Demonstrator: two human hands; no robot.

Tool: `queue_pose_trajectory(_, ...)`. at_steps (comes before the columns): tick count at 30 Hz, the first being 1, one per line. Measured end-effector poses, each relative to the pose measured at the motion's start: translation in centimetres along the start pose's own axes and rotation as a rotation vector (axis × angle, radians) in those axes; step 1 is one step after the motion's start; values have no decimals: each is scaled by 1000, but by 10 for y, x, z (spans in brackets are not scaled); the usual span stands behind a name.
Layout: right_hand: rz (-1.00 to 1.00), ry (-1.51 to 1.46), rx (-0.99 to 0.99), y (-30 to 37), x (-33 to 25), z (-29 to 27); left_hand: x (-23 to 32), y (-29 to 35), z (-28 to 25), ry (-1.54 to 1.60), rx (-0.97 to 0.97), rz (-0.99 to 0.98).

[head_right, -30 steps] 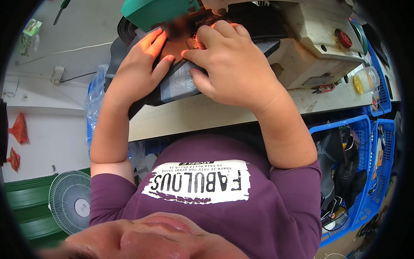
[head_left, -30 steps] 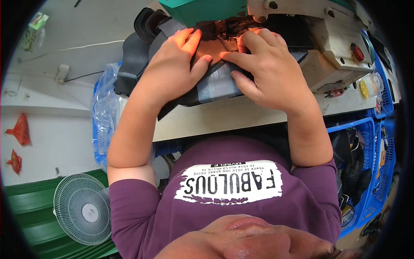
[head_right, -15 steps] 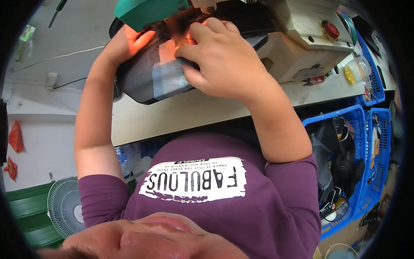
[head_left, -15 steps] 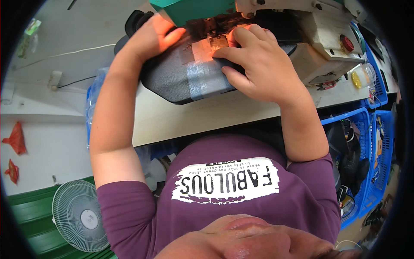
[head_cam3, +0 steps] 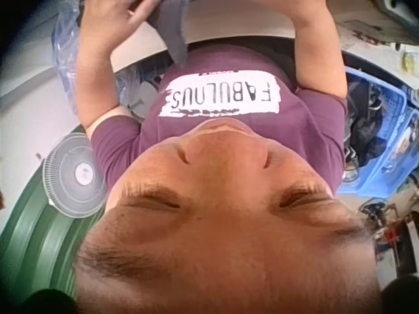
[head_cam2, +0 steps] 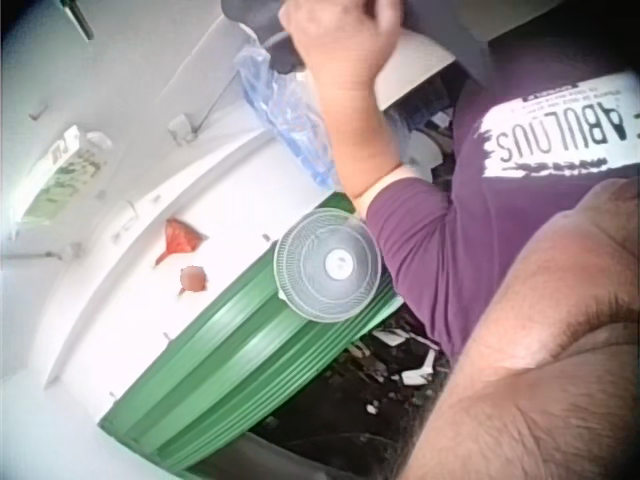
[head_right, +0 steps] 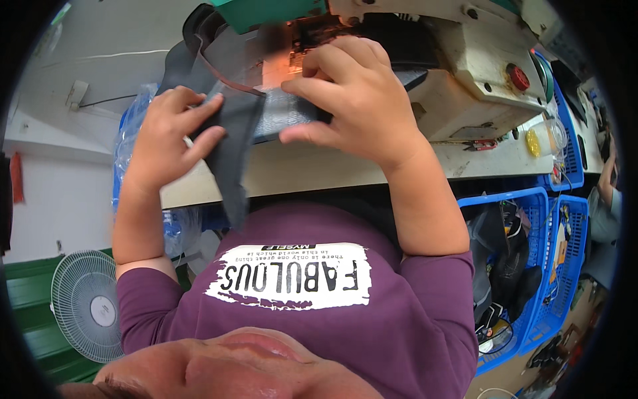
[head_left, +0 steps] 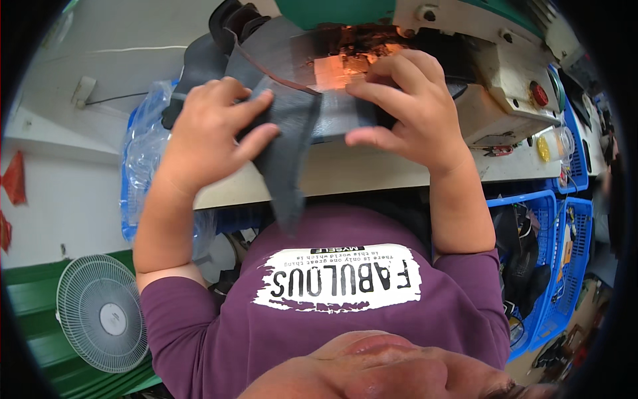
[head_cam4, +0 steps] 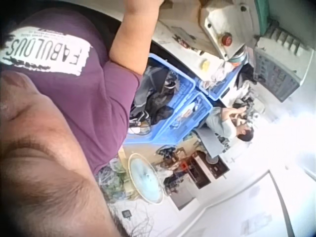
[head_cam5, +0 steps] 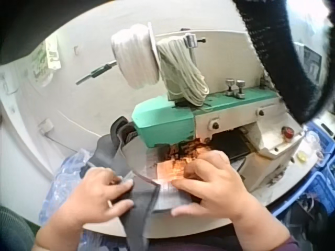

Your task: The recorder is using an industrial sewing machine to stitch together pieces of shoe leather.

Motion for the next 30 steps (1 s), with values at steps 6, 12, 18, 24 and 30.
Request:
queue_pose_trajectory(6,-272,63,-55,19,-22,2,38,-21,34,-58,359,-102)
queue_pose_trajectory(12,-117,-26,-21,27,-42,0,46,-24,34,142,213,-81)
queue_pose_trajectory(18,137,-96,9,21,-38,-4,52,-38,41,29,270,-159)
queue_pose_trajectory(24,183,-102,-8,17,-35,-3,42,-47,44,78,246,-145)
queue_pose_trajectory(30,152,-140,12,18,-38,-3,34,-49,41,138,212,-90)
Point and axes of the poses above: each hand's wrist, its own y-axis away from the middle knuckle, its own z-axis out of the palm, x = y × z, the point moved 1 cm from there along -y, towards the middle knuckle, and after that the axes turned 1 degree about z, right-handed, at the moved point
